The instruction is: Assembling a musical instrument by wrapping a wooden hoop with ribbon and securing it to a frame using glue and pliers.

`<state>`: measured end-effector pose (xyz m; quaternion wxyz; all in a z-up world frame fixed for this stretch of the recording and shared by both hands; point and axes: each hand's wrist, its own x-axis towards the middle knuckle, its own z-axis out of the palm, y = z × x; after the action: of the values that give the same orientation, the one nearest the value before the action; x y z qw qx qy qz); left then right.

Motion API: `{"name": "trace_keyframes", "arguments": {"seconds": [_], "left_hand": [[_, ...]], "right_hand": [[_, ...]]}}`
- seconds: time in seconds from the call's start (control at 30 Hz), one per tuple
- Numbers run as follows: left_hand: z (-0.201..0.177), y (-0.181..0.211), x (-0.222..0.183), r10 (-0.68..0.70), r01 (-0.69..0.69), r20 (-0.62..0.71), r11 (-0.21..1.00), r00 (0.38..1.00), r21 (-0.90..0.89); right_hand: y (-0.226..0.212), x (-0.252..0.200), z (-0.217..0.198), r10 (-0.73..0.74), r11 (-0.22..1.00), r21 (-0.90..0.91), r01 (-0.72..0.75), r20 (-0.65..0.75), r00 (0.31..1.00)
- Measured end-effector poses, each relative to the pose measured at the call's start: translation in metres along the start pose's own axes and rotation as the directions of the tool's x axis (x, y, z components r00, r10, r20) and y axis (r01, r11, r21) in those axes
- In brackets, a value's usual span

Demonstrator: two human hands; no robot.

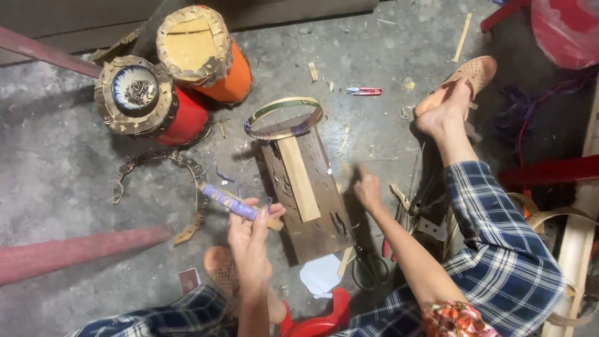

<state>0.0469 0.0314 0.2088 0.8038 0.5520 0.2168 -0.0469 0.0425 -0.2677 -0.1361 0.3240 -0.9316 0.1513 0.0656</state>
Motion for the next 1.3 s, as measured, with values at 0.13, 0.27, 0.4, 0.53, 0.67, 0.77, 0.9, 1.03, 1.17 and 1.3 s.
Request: {"name": "trace_keyframes", "arguments": {"seconds": [0.13,0.27,0.4,0.53,0.67,0.77,0.9,1.03,1.17,1.3], "left_hand": [[0.003,0.001,0.002,-0.027,0.028,-0.007,0.997,1.000,0.067],[0.009,0.016,-0.002,-0.073,0.077,-0.040,0.992,0.997,0.097],[-0.001,0.021,-0.001,-0.035,0.039,-0.087,0.998,0.996,0.044],[-0.019,0.020,0.004,0.011,-0.012,-0.078,1.000,0.997,-0.013],[-0.020,0.034,-0.003,0.019,-0.022,-0.136,1.000,0.991,-0.022],[-0.023,0.037,-0.006,0.000,-0.009,-0.129,0.997,0.992,-0.071],[-0.022,0.035,-0.014,0.086,-0.087,-0.131,0.996,0.988,-0.001],[-0.028,0.033,-0.018,0.098,-0.102,-0.109,0.994,0.989,-0.030],[-0.031,0.037,-0.019,0.118,-0.124,-0.117,0.991,0.986,-0.043],[-0.046,0.042,-0.017,0.154,-0.162,-0.163,0.986,0.975,-0.037]], "right_hand": [[-0.067,0.042,-0.043,-0.126,0.974,0.150,0.170,-0.269,0.955],[-0.021,0.107,-0.025,-0.223,0.974,-0.085,0.210,-0.180,0.958],[-0.002,0.103,0.015,-0.551,0.812,-0.188,0.553,0.064,0.832],[-0.040,0.008,-0.024,-0.313,0.913,0.373,0.167,0.375,0.873],[0.007,-0.061,-0.028,0.147,0.989,0.056,-0.137,-0.297,0.943],[0.027,-0.084,0.017,0.265,0.940,-0.063,-0.335,-0.480,0.836],[-0.067,-0.087,0.001,0.539,0.772,0.309,-0.555,0.144,0.830],[-0.125,-0.102,-0.056,0.526,0.745,0.381,-0.547,0.169,0.834],[-0.063,-0.105,-0.052,0.530,0.794,0.361,-0.489,-0.019,0.848],[-0.035,-0.106,-0.020,0.571,0.624,0.587,-0.515,0.108,0.814]]}}
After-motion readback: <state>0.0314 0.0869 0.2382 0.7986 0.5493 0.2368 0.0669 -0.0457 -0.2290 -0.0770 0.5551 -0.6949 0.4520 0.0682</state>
